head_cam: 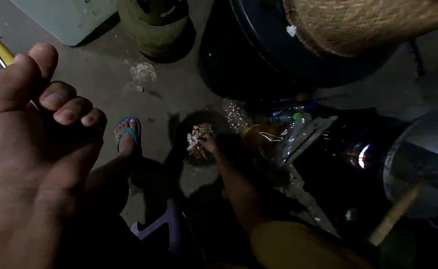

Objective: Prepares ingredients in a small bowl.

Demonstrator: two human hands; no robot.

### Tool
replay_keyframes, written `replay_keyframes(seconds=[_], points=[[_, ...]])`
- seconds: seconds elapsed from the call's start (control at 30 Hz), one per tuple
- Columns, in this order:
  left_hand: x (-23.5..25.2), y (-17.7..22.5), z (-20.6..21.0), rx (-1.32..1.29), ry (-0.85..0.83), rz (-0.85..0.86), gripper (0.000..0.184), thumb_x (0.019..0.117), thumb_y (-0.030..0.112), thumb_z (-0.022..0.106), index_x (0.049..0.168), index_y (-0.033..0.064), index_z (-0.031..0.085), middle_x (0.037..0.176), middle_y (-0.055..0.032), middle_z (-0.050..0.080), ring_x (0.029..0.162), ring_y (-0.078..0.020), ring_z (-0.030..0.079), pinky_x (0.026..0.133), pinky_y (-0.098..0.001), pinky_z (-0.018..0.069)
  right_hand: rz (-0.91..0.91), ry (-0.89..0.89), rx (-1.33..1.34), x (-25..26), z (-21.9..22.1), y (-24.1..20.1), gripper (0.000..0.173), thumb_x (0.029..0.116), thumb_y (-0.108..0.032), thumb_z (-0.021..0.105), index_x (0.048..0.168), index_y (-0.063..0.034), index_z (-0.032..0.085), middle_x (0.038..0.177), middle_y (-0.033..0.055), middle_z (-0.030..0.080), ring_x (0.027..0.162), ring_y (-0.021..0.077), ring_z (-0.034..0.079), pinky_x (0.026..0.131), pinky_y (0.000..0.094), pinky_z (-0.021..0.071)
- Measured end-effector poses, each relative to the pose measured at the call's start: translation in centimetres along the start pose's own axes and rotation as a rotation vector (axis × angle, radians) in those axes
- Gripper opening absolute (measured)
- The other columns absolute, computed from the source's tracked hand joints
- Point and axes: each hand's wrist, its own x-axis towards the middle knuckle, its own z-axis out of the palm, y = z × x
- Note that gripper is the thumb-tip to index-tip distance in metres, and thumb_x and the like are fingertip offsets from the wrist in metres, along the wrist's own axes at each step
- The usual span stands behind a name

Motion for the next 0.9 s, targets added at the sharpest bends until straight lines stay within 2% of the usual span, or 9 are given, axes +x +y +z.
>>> replay_keyframes(seconds=[0.07,0.13,0.3,0.4,0.47,0.57,0.63,0.77,0.9], points=[[0.4,0.2,-0.3,-0.057,-0.02,0.003,0.025,0.1092,0.027,0.04,0.102,0.0164,0.062,0.058,0.0098,0.043,0.044,-0.0005,0.046,0.044,-0.0143,0.047,-0.07,-0.072,0.028,-1.1,-1.4,1.0,0.042,0.1028,-0.02,0.064,0.134,0.0071,0.059,0.139,0.0286,0.058,0.131,0.0394,0.057,0.112,0.0531,0.0435],[0.7,0.4,-0.7,-0.11,-0.038,0.015,0.027,0.1098,0.026,0.038,0.105,0.0147,0.061,0.058,0.0087,0.044,0.044,-0.0011,0.047,0.044,-0.0146,0.0471,-0.04,-0.041,-0.036,-4.4,-0.7,1.3,0.046,0.1058,-0.026,0.059,0.141,0.0033,0.055,0.144,0.0253,0.055,0.135,0.0355,0.055,0.115,0.0492,0.0422],[0.2,-0.1,-0.3,-0.177,-0.083,-0.012,0.029,0.11,0.025,0.035,0.107,0.0121,0.061,0.057,0.0076,0.044,0.045,-0.0021,0.048,0.046,-0.0161,0.0486,0.116,0.084,-0.345,-7.6,4.3,0.5,0.052,0.1096,-0.043,0.042,0.156,-0.0208,0.044,0.136,0.015,0.066,0.122,0.0343,0.065,0.102,0.0553,0.0517],[0.5,-0.6,-0.6,-0.21,-0.103,-0.058,0.027,0.1097,0.025,0.037,0.109,0.0117,0.061,0.057,0.0069,0.044,0.045,-0.003,0.048,0.046,-0.018,0.05,0.149,0.009,-0.332,-5.7,2.8,-1.1,0.047,0.1101,-0.04,0.043,0.152,-0.0186,0.049,0.132,0.0176,0.067,0.124,0.0364,0.064,0.103,0.0575,0.0498],[0.6,-0.6,-0.3,-0.187,-0.088,-0.063,0.026,0.1091,0.026,0.037,0.107,0.0129,0.061,0.057,0.0078,0.044,0.044,-0.0023,0.047,0.045,-0.0172,0.0489,0.092,-0.052,-0.196,-4.6,0.9,-0.6,0.045,0.11,-0.032,0.048,0.15,-0.0104,0.05,0.133,0.0224,0.065,0.124,0.0368,0.064,0.105,0.0539,0.0502],[0.2,-0.1,0.7,-0.111,-0.022,-0.023,0.024,0.1087,0.026,0.041,0.102,0.0163,0.061,0.057,0.0096,0.042,0.044,-0.0007,0.045,0.044,-0.0147,0.0465,-0.011,-0.034,-0.037,-4.9,-0.3,0.9,0.046,0.1085,-0.026,0.053,0.147,-0.0004,0.05,0.145,0.0251,0.056,0.135,0.0363,0.055,0.114,0.0501,0.0428],[0.2,0.1,0.1,-0.175,-0.062,-0.012,0.025,0.1096,0.026,0.039,0.106,0.0131,0.061,0.057,0.0078,0.044,0.045,-0.0022,0.047,0.045,-0.016,0.0487,-0.02,-0.023,-0.156,-7.4,0.6,1.0,0.048,0.1087,-0.032,0.05,0.151,-0.0073,0.049,0.152,0.0184,0.051,0.139,0.0315,0.052,0.117,0.0475,0.0408],[0.3,-0.1,-0.7,-0.255,-0.122,-0.035,0.027,0.1096,0.026,0.037,0.111,0.011,0.06,0.058,0.0062,0.046,0.046,-0.0033,0.05,0.047,-0.0177,0.0511,0.075,0.008,-0.403,-9.0,4.7,0.8,0.052,0.1096,-0.044,0.042,0.158,-0.025,0.04,0.14,0.0161,0.062,0.122,0.0352,0.065,0.1,0.0547,0.0529],[0.5,-0.4,-0.6,-0.215,-0.09,-0.031,0.026,0.1086,0.025,0.038,0.106,0.0114,0.06,0.058,0.0065,0.045,0.045,-0.0021,0.049,0.045,-0.016,0.05,0.114,-0.005,-0.378,-5.7,3.8,-1.2,0.049,0.1098,-0.04,0.044,0.154,-0.0196,0.046,0.134,0.0196,0.066,0.124,0.0385,0.063,0.102,0.0581,0.05]])
